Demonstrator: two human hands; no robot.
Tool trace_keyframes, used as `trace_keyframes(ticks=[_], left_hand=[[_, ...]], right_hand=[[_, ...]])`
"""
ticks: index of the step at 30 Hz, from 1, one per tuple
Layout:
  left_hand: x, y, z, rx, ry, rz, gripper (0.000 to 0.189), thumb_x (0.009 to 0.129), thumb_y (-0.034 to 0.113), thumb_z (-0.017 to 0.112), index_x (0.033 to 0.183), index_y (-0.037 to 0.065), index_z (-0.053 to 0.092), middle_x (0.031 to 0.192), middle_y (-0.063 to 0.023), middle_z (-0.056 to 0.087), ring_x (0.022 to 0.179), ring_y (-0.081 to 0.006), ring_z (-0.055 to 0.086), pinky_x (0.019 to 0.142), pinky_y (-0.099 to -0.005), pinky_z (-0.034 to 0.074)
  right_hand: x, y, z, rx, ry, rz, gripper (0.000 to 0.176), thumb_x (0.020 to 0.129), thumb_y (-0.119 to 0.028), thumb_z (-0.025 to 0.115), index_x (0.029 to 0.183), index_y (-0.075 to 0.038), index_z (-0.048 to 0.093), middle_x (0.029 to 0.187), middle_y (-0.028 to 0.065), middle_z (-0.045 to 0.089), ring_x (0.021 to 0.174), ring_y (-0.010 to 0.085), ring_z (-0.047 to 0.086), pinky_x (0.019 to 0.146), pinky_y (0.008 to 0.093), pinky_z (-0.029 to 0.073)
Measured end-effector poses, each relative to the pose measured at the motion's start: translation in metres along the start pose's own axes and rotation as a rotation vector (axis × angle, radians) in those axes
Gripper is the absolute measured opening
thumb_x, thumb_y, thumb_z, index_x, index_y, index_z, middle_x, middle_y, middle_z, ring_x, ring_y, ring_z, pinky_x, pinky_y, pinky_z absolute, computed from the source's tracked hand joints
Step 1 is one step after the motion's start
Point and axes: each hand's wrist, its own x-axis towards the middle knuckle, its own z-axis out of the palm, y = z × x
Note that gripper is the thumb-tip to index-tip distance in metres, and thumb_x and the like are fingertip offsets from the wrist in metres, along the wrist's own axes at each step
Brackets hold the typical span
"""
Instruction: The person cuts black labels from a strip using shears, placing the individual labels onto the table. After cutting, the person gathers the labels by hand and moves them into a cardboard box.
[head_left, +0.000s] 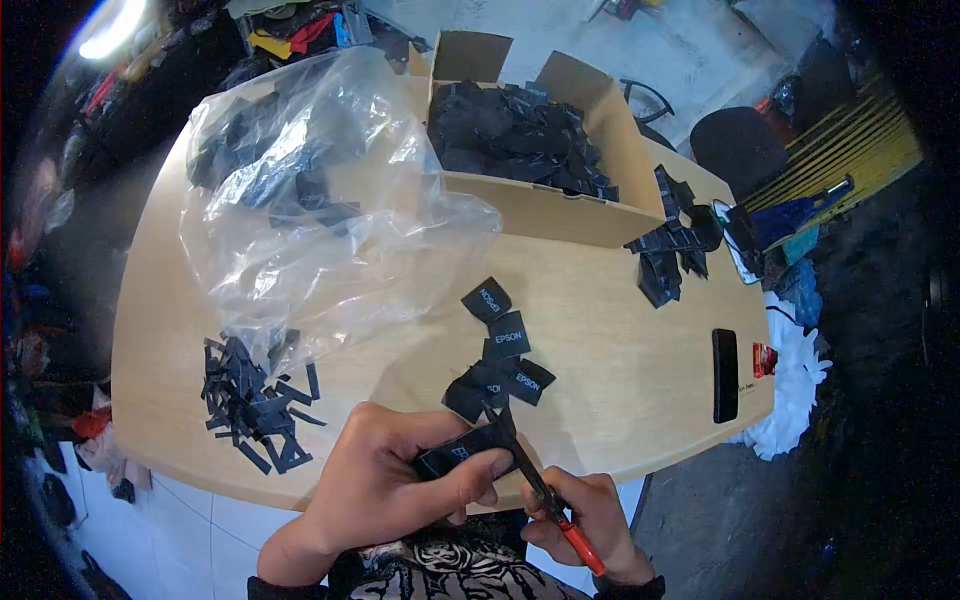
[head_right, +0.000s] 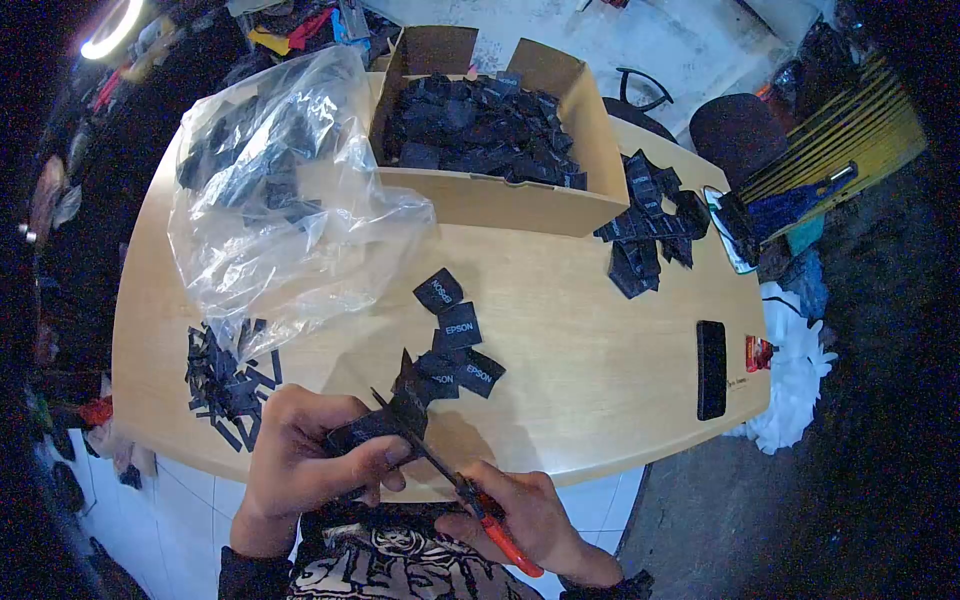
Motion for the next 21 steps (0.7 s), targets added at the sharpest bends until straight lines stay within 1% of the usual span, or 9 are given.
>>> trace_keyframes(ticks=[5,7,10,14,16,17,19,20,21], left_hand=[[0.018,-0.007,-0.002,0.055,-0.027,0.002,0.015,0.078,0.006,0.064,0.068,-0.005,0.062,0.059,-0.0088,0.062,0.045,-0.0092,0.056,0.041,-0.0202,0.043],[0.029,-0.015,-0.003,0.009,-0.007,0.008,0.019,0.082,0.012,0.062,0.076,-0.006,0.063,0.062,-0.005,0.062,0.048,-0.0057,0.054,0.043,-0.019,0.042],[0.03,-0.018,-0.005,0.025,0.008,-0.03,0.018,0.083,0.012,0.061,0.077,-0.005,0.063,0.062,-0.0045,0.062,0.047,-0.0056,0.053,0.043,-0.0192,0.042],[0.026,-0.019,-0.007,0.024,0.06,-0.029,0.017,0.083,0.011,0.06,0.077,-0.005,0.062,0.062,-0.0039,0.062,0.047,-0.0059,0.053,0.044,-0.019,0.042],[0.024,-0.019,-0.012,0.027,0.075,-0.017,0.018,0.084,0.011,0.059,0.077,-0.005,0.062,0.063,-0.0038,0.062,0.047,-0.0064,0.054,0.043,-0.0191,0.042],[0.023,-0.017,-0.014,0.027,0.075,-0.016,0.018,0.084,0.011,0.059,0.077,-0.005,0.062,0.063,-0.0038,0.062,0.047,-0.0064,0.054,0.043,-0.0191,0.042],[0.017,-0.012,-0.019,0.0,0.135,0.03,0.018,0.085,0.011,0.058,0.077,-0.004,0.062,0.066,-0.0049,0.063,0.048,-0.0066,0.054,0.043,-0.0195,0.042],[0.014,-0.008,-0.023,0.005,0.138,0.065,0.017,0.085,0.01,0.056,0.079,-0.005,0.062,0.068,-0.0059,0.063,0.049,-0.0076,0.055,0.044,-0.0196,0.043],[0.009,-0.006,-0.029,-0.038,0.152,0.07,0.016,0.085,0.009,0.055,0.081,-0.006,0.061,0.069,-0.0071,0.063,0.049,-0.0091,0.056,0.044,-0.0202,0.044]], right_hand=[[0.009,0.014,0.01,-0.06,0.183,-0.025,0.02,0.074,-0.019,0.067,0.079,-0.005,0.054,0.055,0.003,0.051,0.048,0.0107,0.049,0.049,0.0223,0.04],[0.015,0.017,0.007,-0.039,0.192,-0.029,0.03,0.077,-0.029,0.066,0.077,-0.003,0.053,0.053,0.0038,0.047,0.047,0.0108,0.047,0.048,0.0232,0.039],[0.017,0.012,0.004,0.024,0.25,0.0,0.053,0.08,-0.053,0.057,0.073,-0.002,0.05,0.05,0.0016,0.041,0.046,0.0085,0.042,0.044,0.0236,0.035],[0.017,0.013,0.007,0.085,0.263,0.004,0.054,0.079,-0.055,0.056,0.073,-0.003,0.048,0.052,-0.0003,0.042,0.047,0.0078,0.041,0.044,0.0225,0.033],[0.017,0.022,0.008,0.168,0.253,0.003,0.062,0.072,-0.065,0.056,0.076,-0.004,0.046,0.056,-0.002,0.041,0.049,0.0062,0.039,0.042,0.0212,0.029],[0.016,0.02,0.006,0.167,0.253,0.002,0.062,0.072,-0.065,0.056,0.076,-0.004,0.046,0.056,-0.002,0.041,0.049,0.0062,0.039,0.042,0.0212,0.029],[0.013,0.012,0.002,0.465,0.187,0.029,0.03,0.079,-0.027,0.068,0.086,-0.004,0.049,0.058,-0.0027,0.042,0.051,0.0055,0.038,0.046,0.019,0.032],[0.012,0.012,-0.001,0.472,0.178,-0.005,0.039,0.079,-0.038,0.066,0.086,-0.004,0.049,0.063,-0.0037,0.044,0.055,0.0043,0.039,0.047,0.017,0.032],[0.011,0.011,-0.001,0.475,0.174,-0.007,0.039,0.079,-0.038,0.066,0.086,-0.004,0.049,0.063,-0.0037,0.044,0.055,0.0043,0.039,0.047,0.017,0.032]])
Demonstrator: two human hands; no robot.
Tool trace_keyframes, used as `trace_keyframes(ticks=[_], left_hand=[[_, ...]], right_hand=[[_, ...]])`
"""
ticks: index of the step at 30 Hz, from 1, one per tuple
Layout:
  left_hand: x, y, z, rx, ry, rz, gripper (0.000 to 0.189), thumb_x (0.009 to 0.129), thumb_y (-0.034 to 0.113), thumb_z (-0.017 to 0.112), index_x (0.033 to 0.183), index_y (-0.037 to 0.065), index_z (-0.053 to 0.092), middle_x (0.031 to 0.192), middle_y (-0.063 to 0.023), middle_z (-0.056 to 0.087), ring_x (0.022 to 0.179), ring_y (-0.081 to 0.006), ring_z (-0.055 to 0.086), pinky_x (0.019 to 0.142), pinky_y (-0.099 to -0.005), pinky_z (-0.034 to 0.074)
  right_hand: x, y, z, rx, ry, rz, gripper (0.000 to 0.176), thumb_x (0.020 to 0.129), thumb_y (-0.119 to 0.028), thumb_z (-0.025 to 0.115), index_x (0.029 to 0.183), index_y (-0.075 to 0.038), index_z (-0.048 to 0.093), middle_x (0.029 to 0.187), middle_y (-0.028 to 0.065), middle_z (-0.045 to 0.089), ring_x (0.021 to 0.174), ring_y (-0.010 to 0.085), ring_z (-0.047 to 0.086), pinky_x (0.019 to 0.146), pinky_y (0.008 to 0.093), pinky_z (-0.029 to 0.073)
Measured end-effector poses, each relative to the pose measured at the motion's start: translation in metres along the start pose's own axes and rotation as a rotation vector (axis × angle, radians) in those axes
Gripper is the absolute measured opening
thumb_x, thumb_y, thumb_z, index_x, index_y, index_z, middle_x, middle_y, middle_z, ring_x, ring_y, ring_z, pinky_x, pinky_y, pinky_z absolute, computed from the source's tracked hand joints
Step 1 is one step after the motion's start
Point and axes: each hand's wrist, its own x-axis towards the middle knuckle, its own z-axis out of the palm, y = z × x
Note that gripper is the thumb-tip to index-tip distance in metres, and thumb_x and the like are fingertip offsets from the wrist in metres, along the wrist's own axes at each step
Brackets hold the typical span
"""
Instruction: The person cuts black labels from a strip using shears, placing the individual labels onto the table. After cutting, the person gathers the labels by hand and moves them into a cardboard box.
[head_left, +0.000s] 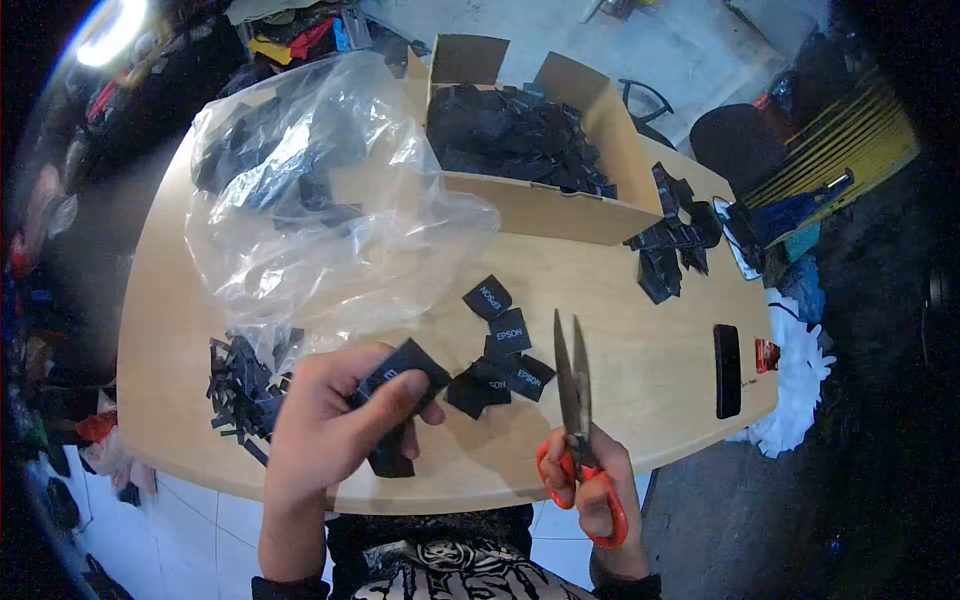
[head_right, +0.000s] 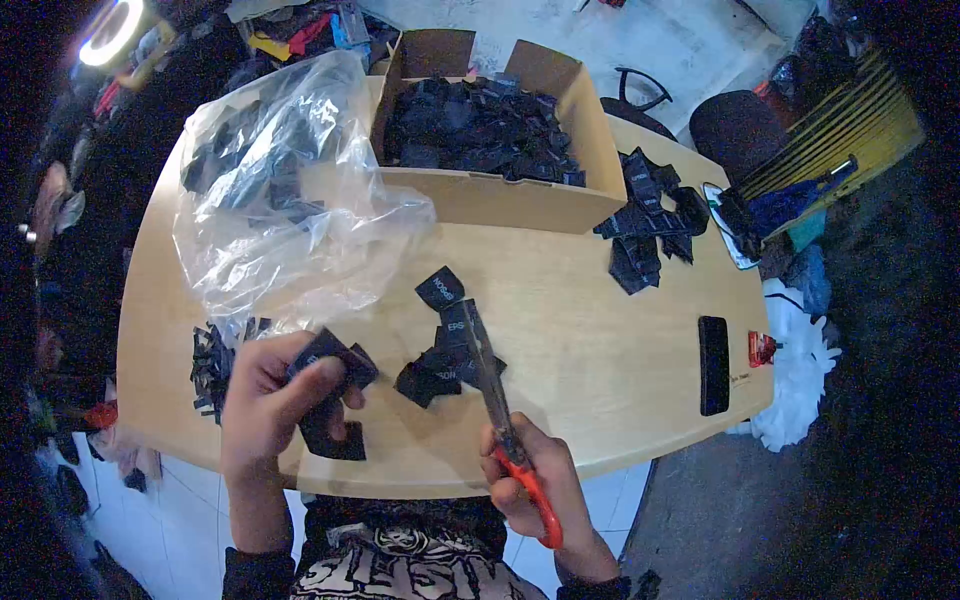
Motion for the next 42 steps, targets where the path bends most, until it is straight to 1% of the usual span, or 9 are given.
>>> trace_keyframes(ticks=[2,3,6,13,22,25,29,39,42], left_hand=[[-0.006,0.005,-0.012,-0.076,0.037,0.108,0.018,0.085,0.01,0.055,0.082,-0.007,0.06,0.069,-0.0085,0.062,0.049,-0.0104,0.056,0.044,-0.0208,0.044],[-0.009,0.008,-0.018,-0.053,0.06,0.134,0.019,0.085,0.011,0.054,0.082,-0.008,0.06,0.069,-0.01,0.062,0.048,-0.0112,0.056,0.042,-0.0212,0.044],[-0.019,0.01,-0.026,-0.099,0.116,0.185,0.019,0.084,0.007,0.051,0.084,-0.009,0.06,0.065,-0.0113,0.062,0.044,-0.0117,0.054,0.042,-0.0208,0.043],[-0.012,-0.012,-0.01,0.55,0.064,0.008,0.012,0.084,0.003,0.052,0.081,-0.005,0.06,0.059,-0.0072,0.059,0.041,-0.0113,0.051,0.04,-0.0233,0.041],[0.029,-0.052,0.0,0.837,-0.004,0.226,0.012,0.082,0.008,0.052,0.084,-0.003,0.056,0.063,-0.0119,0.059,0.05,-0.0178,0.055,0.051,-0.0309,0.044],[0.041,-0.055,0.012,0.774,-0.079,0.234,0.013,0.082,0.008,0.052,0.086,-0.003,0.057,0.065,-0.0125,0.06,0.054,-0.0178,0.058,0.053,-0.0306,0.045],[0.061,-0.056,0.036,0.679,-0.103,0.159,0.015,0.085,0.009,0.05,0.085,-0.004,0.057,0.065,-0.0105,0.061,0.056,-0.0147,0.059,0.053,-0.0276,0.047],[0.094,-0.053,0.071,0.118,-0.139,0.103,0.023,0.093,0.017,0.045,0.092,-0.003,0.055,0.082,-0.0086,0.063,0.064,-0.015,0.062,0.057,-0.0263,0.051],[0.063,-0.015,0.061,0.031,-0.207,-0.09,0.022,0.093,0.017,0.045,0.094,-0.003,0.053,0.084,-0.0096,0.063,0.068,-0.0142,0.063,0.054,-0.0246,0.052]], right_hand=[[-0.001,-0.001,0.001,0.238,0.152,0.176,0.051,0.077,-0.053,0.062,0.086,-0.004,0.048,0.063,-0.0029,0.044,0.056,0.0039,0.04,0.047,0.0177,0.033],[-0.001,0.005,0.001,0.094,0.104,-0.119,0.06,0.074,-0.062,0.057,0.087,-0.004,0.048,0.063,-0.0025,0.044,0.057,0.0041,0.041,0.048,0.0182,0.033],[0.0,0.004,-0.002,0.089,0.091,-0.128,0.061,0.071,-0.061,0.061,0.088,-0.003,0.047,0.063,-0.0022,0.044,0.056,0.0044,0.041,0.048,0.0183,0.033],[0.0,-0.003,0.006,0.181,0.078,0.007,0.02,0.082,-0.016,0.062,0.088,-0.002,0.049,0.062,-0.0009,0.044,0.05,0.0037,0.041,0.043,0.0166,0.031],[-0.01,0.004,0.0,0.035,0.112,-0.045,0.014,0.085,-0.013,0.057,0.086,-0.002,0.05,0.063,-0.0006,0.045,0.049,0.0032,0.041,0.043,0.0162,0.03],[-0.013,0.012,-0.003,0.352,0.12,0.05,0.025,0.085,-0.025,0.061,0.086,-0.002,0.05,0.062,-0.0019,0.046,0.052,0.0028,0.042,0.046,0.0166,0.031],[-0.014,0.014,-0.007,0.104,0.116,-0.115,0.051,0.077,-0.051,0.062,0.087,-0.003,0.05,0.062,-0.003,0.046,0.055,0.0035,0.042,0.049,0.0183,0.032],[-0.02,0.024,-0.021,0.384,0.158,-0.032,0.043,0.082,-0.043,0.061,0.087,-0.002,0.049,0.061,-0.0017,0.045,0.055,0.0051,0.042,0.048,0.0197,0.034],[-0.02,0.023,-0.025,0.143,0.153,-0.145,0.034,0.082,-0.033,0.063,0.089,-0.002,0.05,0.064,-0.0007,0.048,0.056,0.0058,0.045,0.05,0.0203,0.038]])
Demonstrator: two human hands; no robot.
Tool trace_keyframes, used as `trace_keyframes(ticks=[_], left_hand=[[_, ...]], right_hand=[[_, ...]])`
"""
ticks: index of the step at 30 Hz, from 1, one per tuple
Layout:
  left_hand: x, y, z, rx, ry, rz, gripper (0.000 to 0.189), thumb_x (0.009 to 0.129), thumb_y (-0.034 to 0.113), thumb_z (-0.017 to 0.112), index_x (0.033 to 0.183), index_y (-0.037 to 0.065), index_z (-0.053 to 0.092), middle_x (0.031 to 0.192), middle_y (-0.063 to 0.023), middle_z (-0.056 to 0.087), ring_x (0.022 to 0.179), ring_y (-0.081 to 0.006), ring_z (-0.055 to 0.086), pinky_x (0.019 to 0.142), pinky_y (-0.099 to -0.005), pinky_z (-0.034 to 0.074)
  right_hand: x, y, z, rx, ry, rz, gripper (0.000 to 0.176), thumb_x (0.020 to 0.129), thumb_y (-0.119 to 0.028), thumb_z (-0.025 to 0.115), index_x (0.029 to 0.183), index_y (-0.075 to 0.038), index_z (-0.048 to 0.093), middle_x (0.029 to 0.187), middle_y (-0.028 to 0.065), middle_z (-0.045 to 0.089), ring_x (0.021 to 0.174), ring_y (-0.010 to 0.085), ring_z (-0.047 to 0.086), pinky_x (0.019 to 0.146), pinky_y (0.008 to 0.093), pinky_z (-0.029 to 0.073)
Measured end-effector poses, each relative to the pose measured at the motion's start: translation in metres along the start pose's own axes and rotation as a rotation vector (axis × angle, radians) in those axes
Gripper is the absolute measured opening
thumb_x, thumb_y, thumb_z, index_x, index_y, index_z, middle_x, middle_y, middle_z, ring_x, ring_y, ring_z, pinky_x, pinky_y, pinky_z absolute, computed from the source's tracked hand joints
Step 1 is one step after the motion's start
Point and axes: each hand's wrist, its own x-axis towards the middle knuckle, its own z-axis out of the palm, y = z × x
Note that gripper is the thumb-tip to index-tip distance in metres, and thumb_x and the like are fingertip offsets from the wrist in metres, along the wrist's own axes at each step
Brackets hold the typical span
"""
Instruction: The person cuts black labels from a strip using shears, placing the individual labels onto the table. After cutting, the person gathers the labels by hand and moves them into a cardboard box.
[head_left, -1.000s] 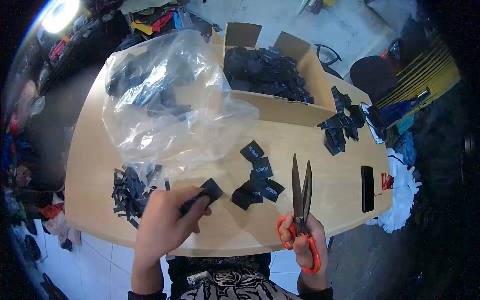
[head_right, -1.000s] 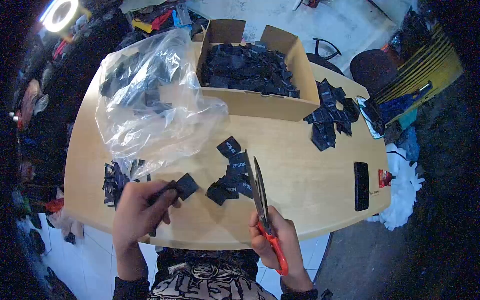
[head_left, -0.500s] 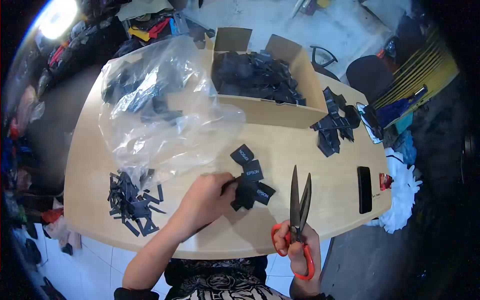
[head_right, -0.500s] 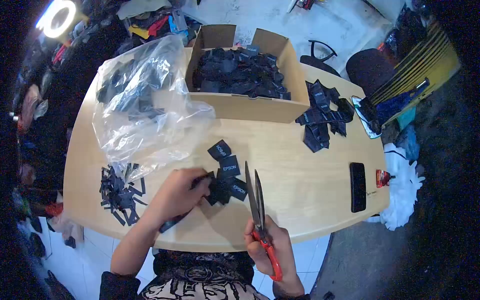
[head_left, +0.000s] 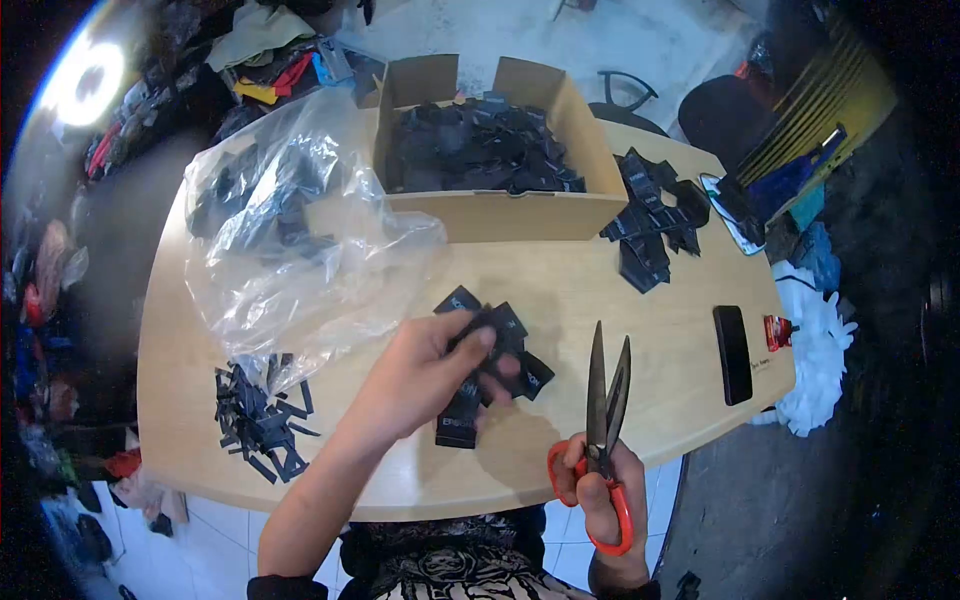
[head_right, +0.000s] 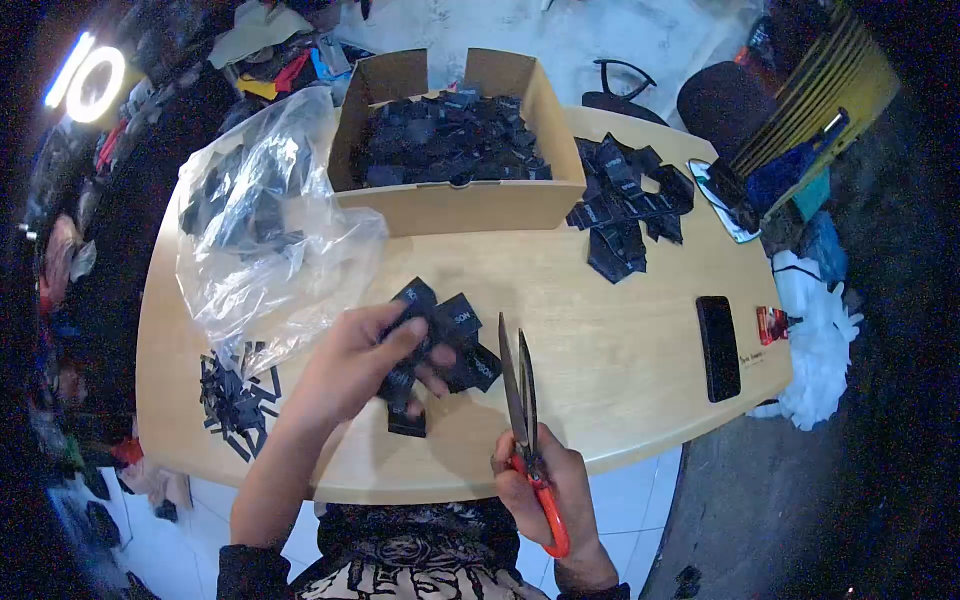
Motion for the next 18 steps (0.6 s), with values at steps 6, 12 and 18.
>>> trace_keyframes(ticks=[6,12,18], left_hand=[[-0.051,-0.001,0.006,0.125,-0.41,-0.18,0.02,0.091,0.013,0.049,0.102,-0.003,0.049,0.09,-0.0124,0.063,0.076,-0.0149,0.064,0.05,-0.0226,0.051],[-0.065,-0.005,0.002,0.3,-0.393,-0.087,0.03,0.089,0.016,0.054,0.112,0.001,0.041,0.083,-0.0097,0.064,0.071,-0.015,0.063,0.052,-0.0242,0.05],[-0.069,-0.031,-0.019,0.224,-0.405,0.047,0.016,0.088,0.016,0.055,0.094,0.001,0.059,0.077,-0.0049,0.066,0.07,-0.0124,0.063,0.061,-0.0235,0.048]], right_hand=[[0.021,-0.026,0.026,-0.198,0.181,-0.155,0.038,0.07,-0.025,0.075,0.088,-0.001,0.052,0.073,0.0048,0.055,0.063,0.0088,0.051,0.057,0.0211,0.037],[0.023,-0.035,0.034,-0.424,-0.041,-0.17,0.038,0.071,-0.008,0.073,0.102,-0.006,0.052,0.081,0.0053,0.063,0.072,0.011,0.063,0.064,0.0244,0.051],[0.03,-0.037,0.04,-0.32,0.085,-0.084,0.031,0.072,-0.002,0.07,0.098,-0.004,0.053,0.079,0.0037,0.06,0.072,0.0084,0.058,0.065,0.0221,0.049]])
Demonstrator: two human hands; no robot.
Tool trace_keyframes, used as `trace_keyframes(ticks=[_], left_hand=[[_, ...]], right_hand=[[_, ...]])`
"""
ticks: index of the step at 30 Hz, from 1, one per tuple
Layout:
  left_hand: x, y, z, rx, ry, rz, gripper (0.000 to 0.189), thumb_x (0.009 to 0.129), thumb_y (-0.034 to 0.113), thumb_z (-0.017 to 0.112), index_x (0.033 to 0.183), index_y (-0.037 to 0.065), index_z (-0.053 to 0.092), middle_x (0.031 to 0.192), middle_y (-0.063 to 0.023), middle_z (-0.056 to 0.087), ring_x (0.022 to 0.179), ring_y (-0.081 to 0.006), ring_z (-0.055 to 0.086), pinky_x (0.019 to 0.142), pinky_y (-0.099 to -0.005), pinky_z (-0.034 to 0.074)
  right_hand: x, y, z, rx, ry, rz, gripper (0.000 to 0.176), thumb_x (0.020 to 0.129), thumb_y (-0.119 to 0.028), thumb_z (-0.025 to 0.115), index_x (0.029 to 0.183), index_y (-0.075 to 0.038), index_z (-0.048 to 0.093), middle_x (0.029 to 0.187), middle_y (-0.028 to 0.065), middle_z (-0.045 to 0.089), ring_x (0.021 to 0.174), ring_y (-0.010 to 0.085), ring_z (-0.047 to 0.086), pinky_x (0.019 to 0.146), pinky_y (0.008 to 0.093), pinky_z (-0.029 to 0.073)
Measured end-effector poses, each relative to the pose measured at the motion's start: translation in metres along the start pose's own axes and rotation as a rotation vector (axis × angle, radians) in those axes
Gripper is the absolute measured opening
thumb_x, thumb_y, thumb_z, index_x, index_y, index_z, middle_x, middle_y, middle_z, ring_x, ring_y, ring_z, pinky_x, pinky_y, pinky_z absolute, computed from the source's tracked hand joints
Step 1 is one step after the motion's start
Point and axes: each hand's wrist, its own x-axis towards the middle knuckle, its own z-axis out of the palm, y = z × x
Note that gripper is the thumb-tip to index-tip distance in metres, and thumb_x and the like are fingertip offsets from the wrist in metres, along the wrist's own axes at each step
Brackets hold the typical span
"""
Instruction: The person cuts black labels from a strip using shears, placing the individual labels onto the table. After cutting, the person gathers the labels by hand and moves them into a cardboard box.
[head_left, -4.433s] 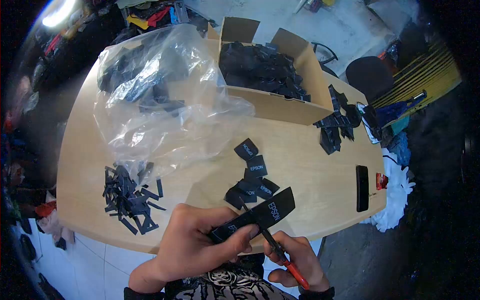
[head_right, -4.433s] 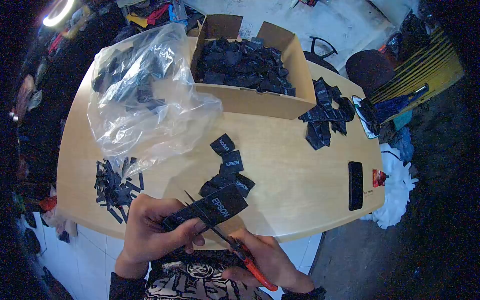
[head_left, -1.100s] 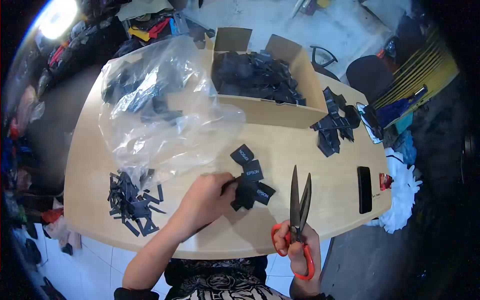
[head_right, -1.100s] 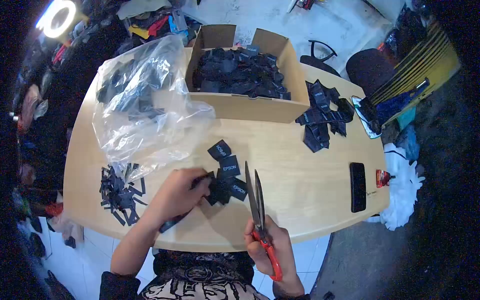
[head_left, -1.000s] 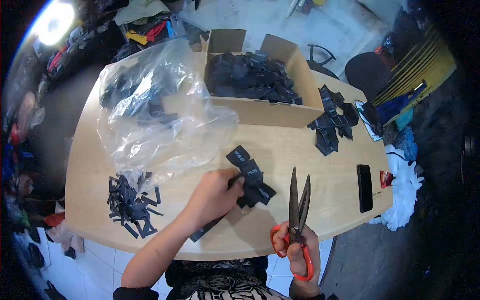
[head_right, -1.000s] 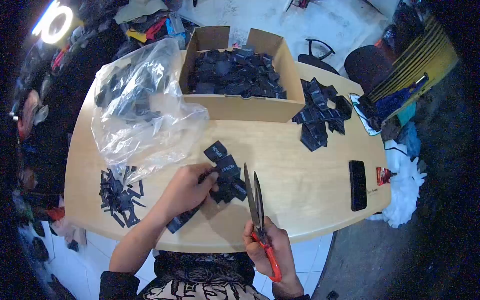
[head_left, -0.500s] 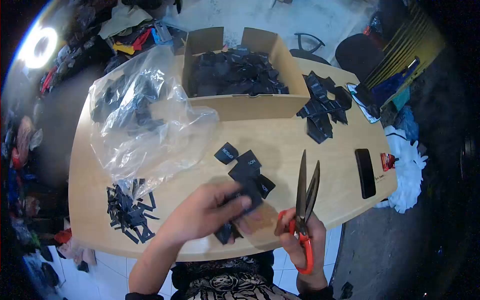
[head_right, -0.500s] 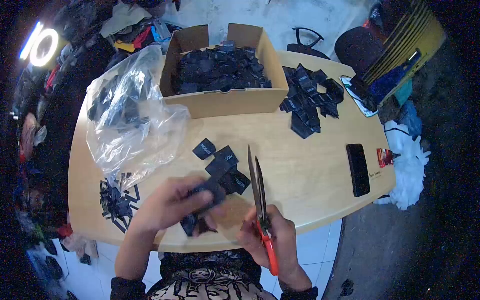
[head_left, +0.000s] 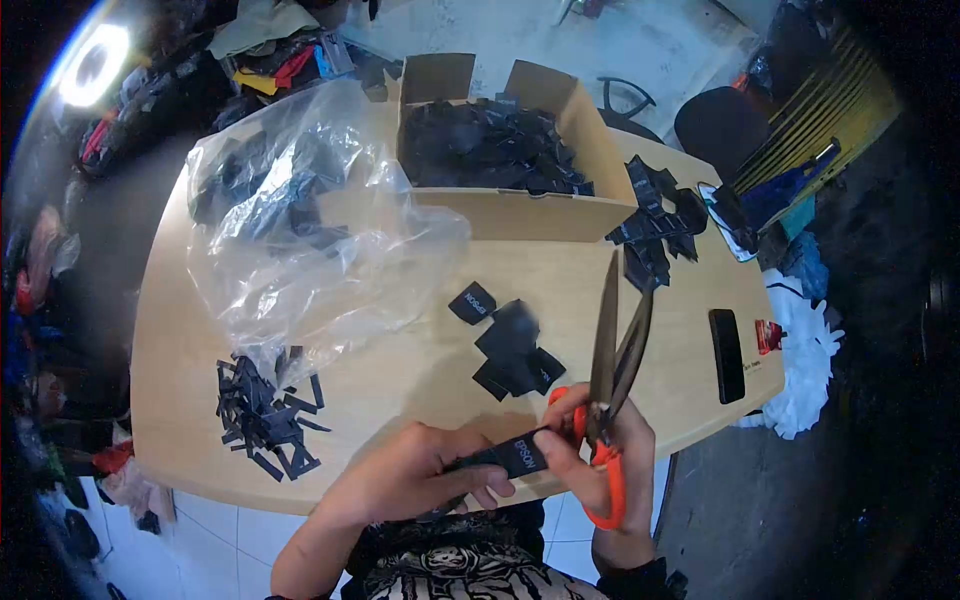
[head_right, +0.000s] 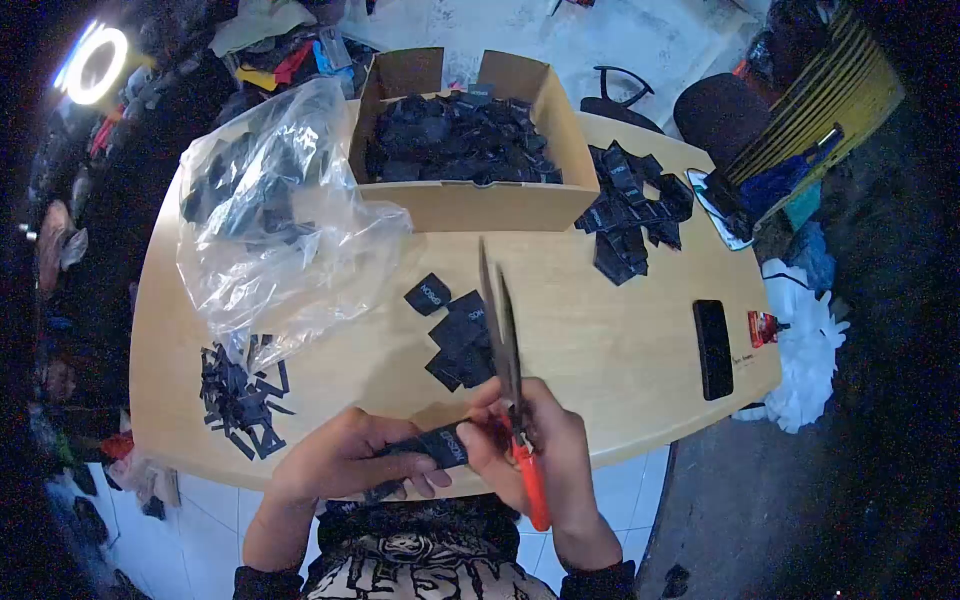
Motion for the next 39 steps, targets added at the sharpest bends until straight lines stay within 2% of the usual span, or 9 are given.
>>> trace_keyframes(ticks=[12,16,17,21,22,24,29,31,39], left_hand=[[0.002,0.006,-0.009,-0.159,0.153,-0.15,0.019,0.087,0.016,0.056,0.083,0.0,0.065,0.069,-0.0035,0.065,0.062,-0.0064,0.061,0.052,-0.0193,0.045],[-0.001,0.016,-0.012,-0.227,0.269,-0.192,0.019,0.087,0.015,0.057,0.082,-0.002,0.064,0.069,-0.0044,0.065,0.06,-0.0061,0.06,0.05,-0.0195,0.044],[-0.003,0.022,-0.013,-0.229,0.272,-0.189,0.019,0.087,0.015,0.057,0.082,-0.002,0.064,0.069,-0.0044,0.065,0.06,-0.0061,0.06,0.05,-0.0195,0.044],[-0.008,0.041,-0.014,-0.254,0.4,-0.042,0.018,0.084,0.01,0.06,0.076,-0.006,0.061,0.067,-0.0119,0.064,0.058,-0.0136,0.062,0.052,-0.0229,0.049],[-0.009,0.044,-0.014,-0.25,0.422,0.017,0.019,0.084,0.01,0.06,0.075,-0.006,0.061,0.066,-0.0119,0.064,0.057,-0.0138,0.062,0.051,-0.0228,0.049],[-0.01,0.05,-0.015,-0.251,0.436,0.04,0.019,0.084,0.011,0.06,0.075,-0.006,0.061,0.067,-0.0119,0.064,0.057,-0.014,0.062,0.051,-0.023,0.049],[-0.009,0.057,-0.011,-0.261,0.42,0.077,0.019,0.084,0.011,0.059,0.075,-0.006,0.061,0.067,-0.0122,0.065,0.057,-0.0146,0.063,0.05,-0.0235,0.05],[-0.01,0.058,-0.01,-0.274,0.352,0.019,0.019,0.086,0.011,0.058,0.084,-0.007,0.062,0.072,-0.0091,0.066,0.062,-0.0086,0.061,0.057,-0.0213,0.05],[-0.017,0.058,-0.007,-0.234,0.353,0.073,0.016,0.085,0.01,0.058,0.087,-0.006,0.063,0.07,-0.009,0.066,0.063,-0.0086,0.062,0.057,-0.021,0.05]], right_hand=[[0.015,-0.004,0.005,0.142,0.087,0.017,0.029,0.072,0.004,0.066,0.096,-0.003,0.053,0.076,0.0013,0.056,0.069,0.0066,0.053,0.062,0.0209,0.043],[0.008,-0.004,0.002,0.147,0.102,0.017,0.039,0.071,-0.027,0.071,0.089,0.0,0.049,0.074,0.0044,0.051,0.067,0.0098,0.048,0.061,0.0207,0.038],[0.003,-0.001,-0.005,0.097,0.022,0.062,0.066,0.067,-0.059,0.067,0.087,0.0,0.049,0.073,0.0035,0.049,0.066,0.0096,0.047,0.06,0.0211,0.037],[-0.017,-0.012,-0.014,-0.018,-0.109,0.21,0.087,0.054,-0.08,0.056,0.09,-0.001,0.05,0.073,0.0018,0.05,0.067,0.0096,0.047,0.06,0.0224,0.037],[-0.021,-0.009,-0.019,-0.022,-0.112,0.204,0.087,0.054,-0.08,0.056,0.09,-0.001,0.05,0.073,0.0018,0.05,0.067,0.0096,0.047,0.06,0.0224,0.037],[-0.029,0.001,-0.03,-0.033,-0.296,0.248,0.071,0.061,-0.056,0.074,0.103,-0.004,0.048,0.079,0.0033,0.054,0.069,0.0124,0.052,0.067,0.0263,0.046],[-0.029,-0.002,-0.033,-0.151,-0.523,0.231,0.073,0.063,-0.045,0.077,0.113,-0.003,0.043,0.09,0.008,0.058,0.074,0.018,0.055,0.07,0.0297,0.046],[-0.026,-0.004,-0.028,-0.133,-0.523,0.176,0.074,0.063,-0.045,0.077,0.113,-0.003,0.043,0.091,0.0088,0.058,0.077,0.0202,0.057,0.072,0.0307,0.045],[-0.019,-0.013,-0.019,-0.102,-0.581,0.139,0.074,0.06,-0.047,0.078,0.111,-0.005,0.043,0.091,0.0101,0.057,0.082,0.0256,0.059,0.073,0.0316,0.045]])
